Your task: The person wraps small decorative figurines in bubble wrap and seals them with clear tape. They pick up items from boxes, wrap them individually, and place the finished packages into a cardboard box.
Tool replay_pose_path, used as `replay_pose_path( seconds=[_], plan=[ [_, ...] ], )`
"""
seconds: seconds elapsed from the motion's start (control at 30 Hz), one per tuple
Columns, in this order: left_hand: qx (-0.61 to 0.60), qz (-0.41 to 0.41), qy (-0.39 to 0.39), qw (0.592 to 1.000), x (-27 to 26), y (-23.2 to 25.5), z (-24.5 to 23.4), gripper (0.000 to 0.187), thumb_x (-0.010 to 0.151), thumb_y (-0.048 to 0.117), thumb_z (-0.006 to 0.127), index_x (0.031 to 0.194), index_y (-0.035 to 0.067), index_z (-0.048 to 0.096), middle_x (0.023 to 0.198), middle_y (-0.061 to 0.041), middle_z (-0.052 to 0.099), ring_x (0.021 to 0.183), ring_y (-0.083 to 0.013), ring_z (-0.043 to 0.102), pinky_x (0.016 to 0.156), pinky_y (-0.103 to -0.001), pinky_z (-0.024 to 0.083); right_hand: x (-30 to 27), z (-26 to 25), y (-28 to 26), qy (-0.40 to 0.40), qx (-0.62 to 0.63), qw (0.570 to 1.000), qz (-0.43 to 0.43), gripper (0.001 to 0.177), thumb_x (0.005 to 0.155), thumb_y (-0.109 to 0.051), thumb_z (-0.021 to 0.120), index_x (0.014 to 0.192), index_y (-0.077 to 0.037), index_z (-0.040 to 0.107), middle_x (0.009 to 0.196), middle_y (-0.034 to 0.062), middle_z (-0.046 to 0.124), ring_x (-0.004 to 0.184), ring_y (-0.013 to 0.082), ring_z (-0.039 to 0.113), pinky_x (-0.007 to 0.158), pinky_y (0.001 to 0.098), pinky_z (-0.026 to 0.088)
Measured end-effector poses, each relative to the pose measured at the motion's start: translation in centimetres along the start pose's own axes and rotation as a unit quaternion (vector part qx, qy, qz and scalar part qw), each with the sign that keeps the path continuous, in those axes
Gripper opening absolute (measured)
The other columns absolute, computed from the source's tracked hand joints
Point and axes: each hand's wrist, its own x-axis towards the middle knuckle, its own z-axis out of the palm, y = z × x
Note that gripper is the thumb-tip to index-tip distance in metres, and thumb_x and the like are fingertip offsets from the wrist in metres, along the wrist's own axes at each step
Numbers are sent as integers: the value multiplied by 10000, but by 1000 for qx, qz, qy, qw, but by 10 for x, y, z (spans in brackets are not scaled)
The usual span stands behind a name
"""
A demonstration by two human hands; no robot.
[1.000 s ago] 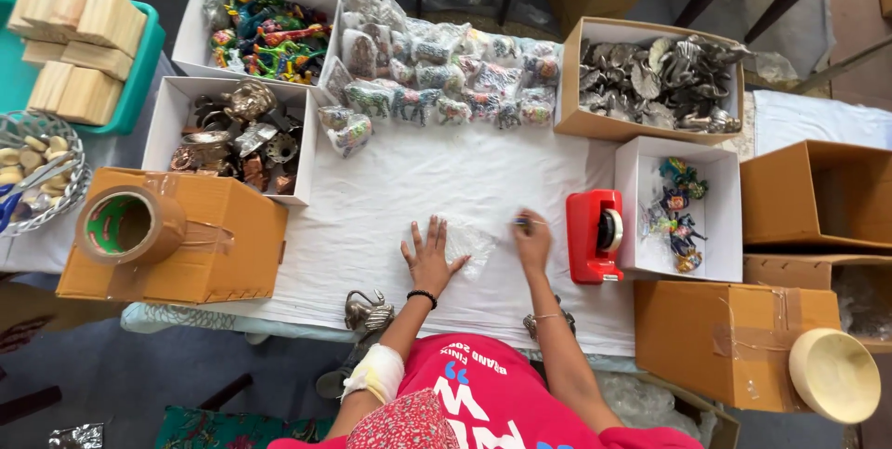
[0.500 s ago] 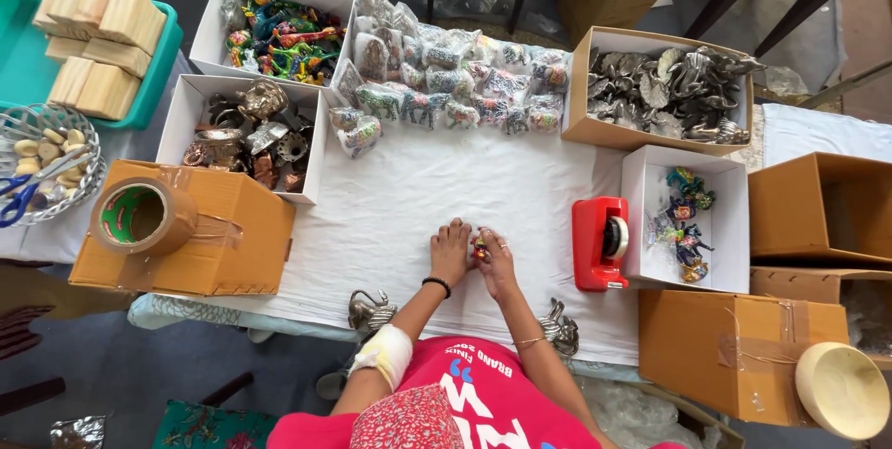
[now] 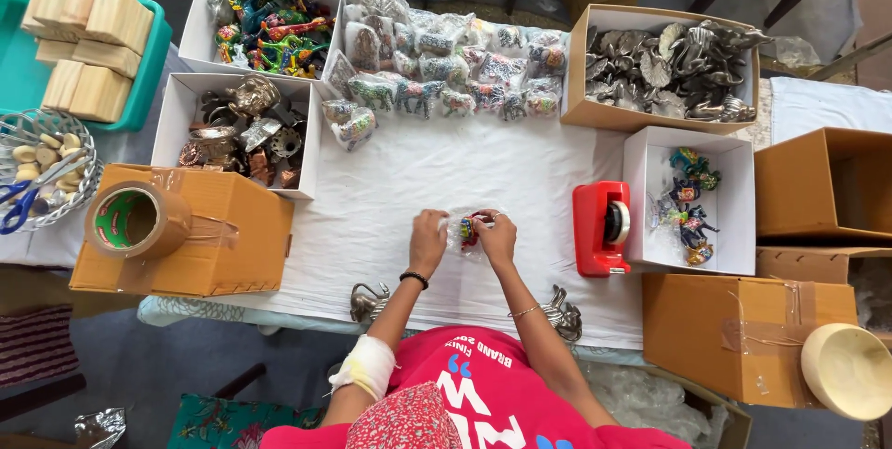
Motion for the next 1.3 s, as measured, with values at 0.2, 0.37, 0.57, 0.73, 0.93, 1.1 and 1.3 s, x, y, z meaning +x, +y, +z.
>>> replay_pose_path(
  seconds=[0.2, 0.37, 0.57, 0.73, 0.93, 1.1, 1.3],
  plan=[
    [0, -136, 44, 990, 18, 17, -19, 418, 846, 230, 795, 1170, 21, 634, 1008, -158, 648, 964, -360, 601, 843, -455, 489, 19, 4, 26, -43, 147, 987, 45, 152, 877, -82, 769, 997, 8, 793, 869, 111, 788, 735, 154, 748, 661, 289, 631],
    [-29, -195, 16, 980, 17, -7, -2, 212, 917, 235, 741, 1016, 54, 695, 936, -119, 682, 857, -298, 673, 767, -437, 533, 22, 3, 31, -35, 184, 981, 56, 160, 887, -91, 768, 1007, 12, 791, 886, 106, 785, 745, 140, 742, 666, 282, 634],
    [-27, -209, 8, 977, 14, -5, -2, 194, 911, 238, 745, 972, 58, 707, 930, -118, 679, 834, -297, 682, 739, -434, 539, 26, 3, 35, -34, 139, 989, 39, 165, 884, -93, 773, 1016, 2, 796, 905, 117, 801, 762, 134, 758, 698, 273, 629],
    [-29, -197, 27, 980, 19, 5, -3, 293, 881, 309, 780, 1015, 64, 690, 948, -110, 686, 829, -287, 685, 733, -417, 547, 29, -13, 36, -8, 84, 995, -57, 277, 807, -123, 831, 1054, -9, 778, 915, 102, 795, 779, 165, 760, 712, 301, 607],
    [-27, -191, 3, 981, 29, 11, 12, 423, 821, 352, 847, 1042, 40, 666, 920, -131, 697, 822, -294, 672, 728, -420, 544, 31, -10, 73, 98, -56, 992, 49, 508, 684, -224, 941, 1084, -5, 718, 902, 136, 770, 808, 252, 731, 774, 371, 573],
    [-57, -193, 11, 979, 28, 33, 13, 338, 844, 277, 832, 1023, 45, 663, 908, -120, 701, 802, -282, 683, 707, -421, 547, 39, -7, 85, 12, 158, 976, 148, 421, 739, -147, 905, 1090, 12, 736, 880, 67, 763, 736, 131, 675, 674, 277, 560],
    [-115, -157, -5, 981, 24, 47, 17, 212, 861, 176, 786, 999, 63, 671, 856, -111, 684, 763, -264, 680, 707, -406, 546, 16, -13, 44, -63, 175, 979, 81, 377, 768, -114, 872, 1103, 2, 744, 838, 44, 728, 714, 88, 656, 652, 244, 547]
  ],
)
